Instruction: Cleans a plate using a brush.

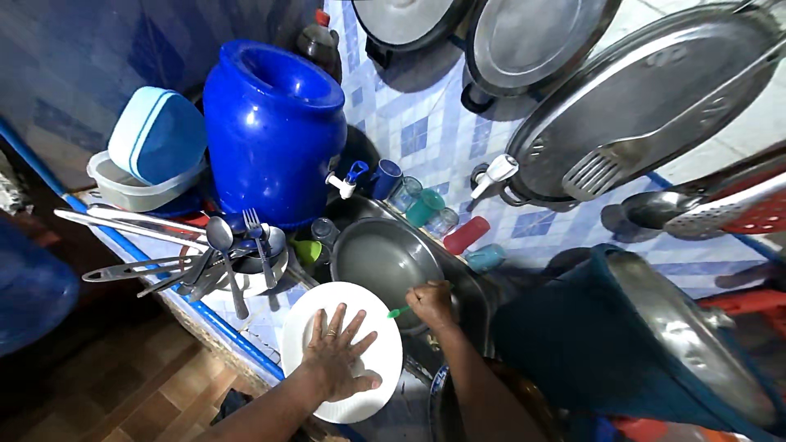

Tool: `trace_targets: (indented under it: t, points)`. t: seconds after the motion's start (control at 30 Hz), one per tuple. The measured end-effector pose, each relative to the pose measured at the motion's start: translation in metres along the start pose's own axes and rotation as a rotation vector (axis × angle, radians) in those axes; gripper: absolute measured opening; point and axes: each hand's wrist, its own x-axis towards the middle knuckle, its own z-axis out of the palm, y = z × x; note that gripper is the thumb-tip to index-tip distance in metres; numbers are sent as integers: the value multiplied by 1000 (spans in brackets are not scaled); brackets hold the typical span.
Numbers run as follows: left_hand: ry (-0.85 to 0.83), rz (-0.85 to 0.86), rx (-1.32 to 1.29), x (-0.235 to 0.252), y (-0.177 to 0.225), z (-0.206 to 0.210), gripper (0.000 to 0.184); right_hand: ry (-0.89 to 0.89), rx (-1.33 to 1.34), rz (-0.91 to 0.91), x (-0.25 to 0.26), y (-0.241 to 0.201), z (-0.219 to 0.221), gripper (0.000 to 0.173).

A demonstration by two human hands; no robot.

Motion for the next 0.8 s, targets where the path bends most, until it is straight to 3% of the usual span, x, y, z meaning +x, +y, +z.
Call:
trace_targets:
  t: [0.1,0.23,0.37,0.5,0.57,0.67,0.8]
  points:
    - [5,5,-2,1,0,0,88,71,-21,-165,4,-6,11,35]
    - [-2,6,-5,0,0,0,89,-211,-52,125,12,0,-15,36]
    - [11,7,-30,2,-2,1,89,-46,-25,-97,9,-7,4,34]
    - [-10,-2,-18,1,-1,3,88,-391,-214,301,15,4,-29,35]
    - [-5,1,-11,1,-2,0,88,-270,-257,429,16,8,-44,42]
    - [-8,-6,-4,1,-1,-1,87,27,-169,459,5,-19,-77,60]
    - [12,-8,35,0,0,1,87,38,142,635,-34,-41,-122,59]
